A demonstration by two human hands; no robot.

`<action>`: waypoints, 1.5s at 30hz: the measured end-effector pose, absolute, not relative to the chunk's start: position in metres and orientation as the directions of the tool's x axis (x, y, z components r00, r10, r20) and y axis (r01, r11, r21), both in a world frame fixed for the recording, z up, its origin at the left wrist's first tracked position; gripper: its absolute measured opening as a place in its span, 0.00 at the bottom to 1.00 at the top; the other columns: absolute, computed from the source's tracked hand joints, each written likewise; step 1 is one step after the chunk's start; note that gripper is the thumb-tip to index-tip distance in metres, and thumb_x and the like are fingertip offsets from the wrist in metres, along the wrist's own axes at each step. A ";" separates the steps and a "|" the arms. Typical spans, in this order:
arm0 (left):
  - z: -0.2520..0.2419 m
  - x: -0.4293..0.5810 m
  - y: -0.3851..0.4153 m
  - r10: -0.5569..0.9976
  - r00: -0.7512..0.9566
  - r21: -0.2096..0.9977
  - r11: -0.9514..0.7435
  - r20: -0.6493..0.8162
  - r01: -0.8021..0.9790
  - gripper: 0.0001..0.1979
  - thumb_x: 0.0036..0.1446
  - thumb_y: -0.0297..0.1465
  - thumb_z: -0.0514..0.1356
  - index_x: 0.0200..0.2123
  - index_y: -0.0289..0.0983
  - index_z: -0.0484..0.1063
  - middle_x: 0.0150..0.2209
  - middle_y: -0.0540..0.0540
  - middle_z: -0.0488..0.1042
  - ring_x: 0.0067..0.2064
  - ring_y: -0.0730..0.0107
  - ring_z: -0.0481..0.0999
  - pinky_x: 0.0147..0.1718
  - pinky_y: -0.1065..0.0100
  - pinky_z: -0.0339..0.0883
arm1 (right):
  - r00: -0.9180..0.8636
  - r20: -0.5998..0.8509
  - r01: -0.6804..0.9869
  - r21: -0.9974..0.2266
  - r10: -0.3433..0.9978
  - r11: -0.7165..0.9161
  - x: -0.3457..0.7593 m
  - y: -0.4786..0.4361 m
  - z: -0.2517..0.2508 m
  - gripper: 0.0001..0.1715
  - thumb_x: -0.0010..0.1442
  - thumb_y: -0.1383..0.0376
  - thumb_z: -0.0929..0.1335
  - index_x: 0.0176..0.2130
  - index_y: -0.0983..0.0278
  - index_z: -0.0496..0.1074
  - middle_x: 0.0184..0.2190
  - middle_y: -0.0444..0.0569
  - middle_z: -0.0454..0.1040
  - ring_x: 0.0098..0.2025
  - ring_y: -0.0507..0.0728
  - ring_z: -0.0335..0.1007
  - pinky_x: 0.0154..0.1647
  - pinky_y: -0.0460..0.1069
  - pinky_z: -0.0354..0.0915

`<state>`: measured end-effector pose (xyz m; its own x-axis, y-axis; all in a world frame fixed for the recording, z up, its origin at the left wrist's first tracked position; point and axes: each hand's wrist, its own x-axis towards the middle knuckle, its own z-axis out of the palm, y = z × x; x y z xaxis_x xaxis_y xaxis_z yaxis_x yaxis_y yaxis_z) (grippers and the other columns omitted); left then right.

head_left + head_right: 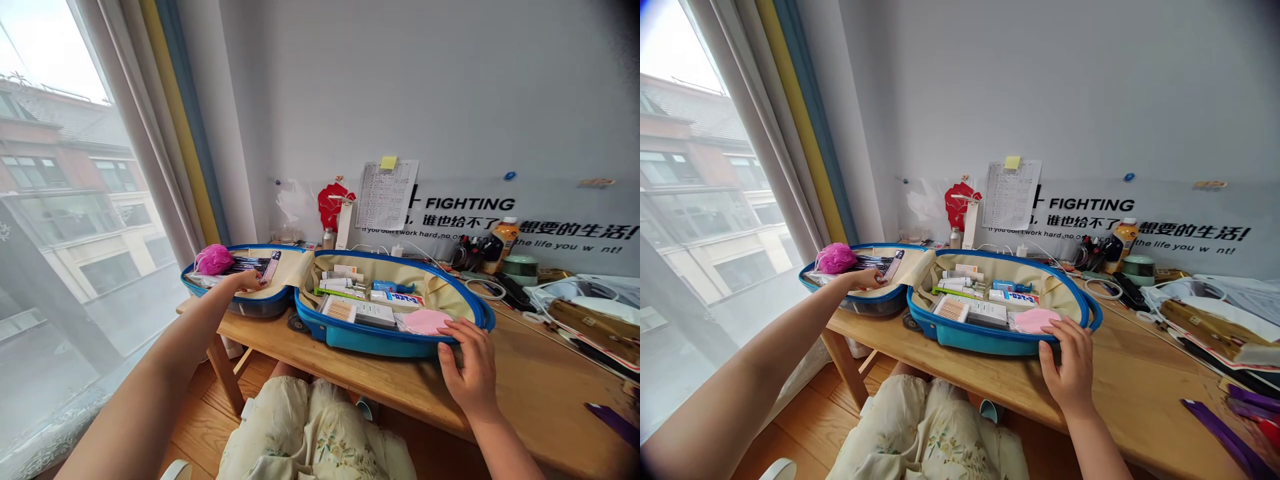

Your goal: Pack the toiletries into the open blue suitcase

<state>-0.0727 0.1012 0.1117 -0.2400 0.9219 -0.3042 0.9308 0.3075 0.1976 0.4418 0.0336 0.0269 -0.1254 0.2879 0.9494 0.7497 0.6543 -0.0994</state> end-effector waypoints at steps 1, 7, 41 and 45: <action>0.112 -0.071 0.101 0.925 -0.227 0.204 0.296 -0.304 0.933 0.32 0.52 0.35 0.61 0.60 0.39 0.59 0.56 0.39 0.71 0.48 0.63 0.76 0.31 0.75 0.70 | -0.125 0.948 0.752 -0.102 0.292 0.651 0.442 0.034 0.027 0.11 0.64 0.62 0.63 0.45 0.60 0.69 0.44 0.54 0.74 0.55 0.64 0.68 0.59 0.63 0.59; 0.115 -0.057 0.103 0.946 -0.139 0.183 0.198 -0.292 0.963 0.22 0.62 0.37 0.59 0.57 0.37 0.64 0.51 0.41 0.74 0.45 0.64 0.76 0.40 0.64 0.74 | -0.119 0.949 0.750 -0.108 0.293 0.653 0.441 0.033 0.026 0.11 0.64 0.62 0.63 0.45 0.60 0.69 0.44 0.54 0.74 0.55 0.65 0.68 0.59 0.63 0.59; 0.130 0.184 0.162 0.939 0.330 0.226 -0.302 -0.099 0.926 0.19 0.65 0.38 0.59 0.56 0.37 0.68 0.53 0.41 0.72 0.50 0.62 0.75 0.49 0.55 0.72 | -0.117 0.950 0.758 -0.104 0.291 0.644 0.441 0.033 0.026 0.11 0.64 0.61 0.62 0.44 0.60 0.70 0.44 0.53 0.74 0.54 0.64 0.68 0.58 0.63 0.59; 0.146 0.171 0.157 0.962 0.270 0.322 -0.265 0.031 0.909 0.24 0.67 0.37 0.55 0.64 0.40 0.60 0.57 0.42 0.73 0.49 0.67 0.77 0.49 0.67 0.71 | -0.131 0.951 0.759 -0.085 0.280 0.645 0.441 0.033 0.026 0.11 0.65 0.61 0.62 0.44 0.61 0.69 0.44 0.54 0.74 0.54 0.65 0.68 0.58 0.64 0.59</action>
<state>0.1705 0.1575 0.1464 0.2697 0.9625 0.0309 0.9090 -0.2651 0.3216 0.4409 0.0335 0.0265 -0.1306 0.2796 0.9512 0.7590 0.6454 -0.0855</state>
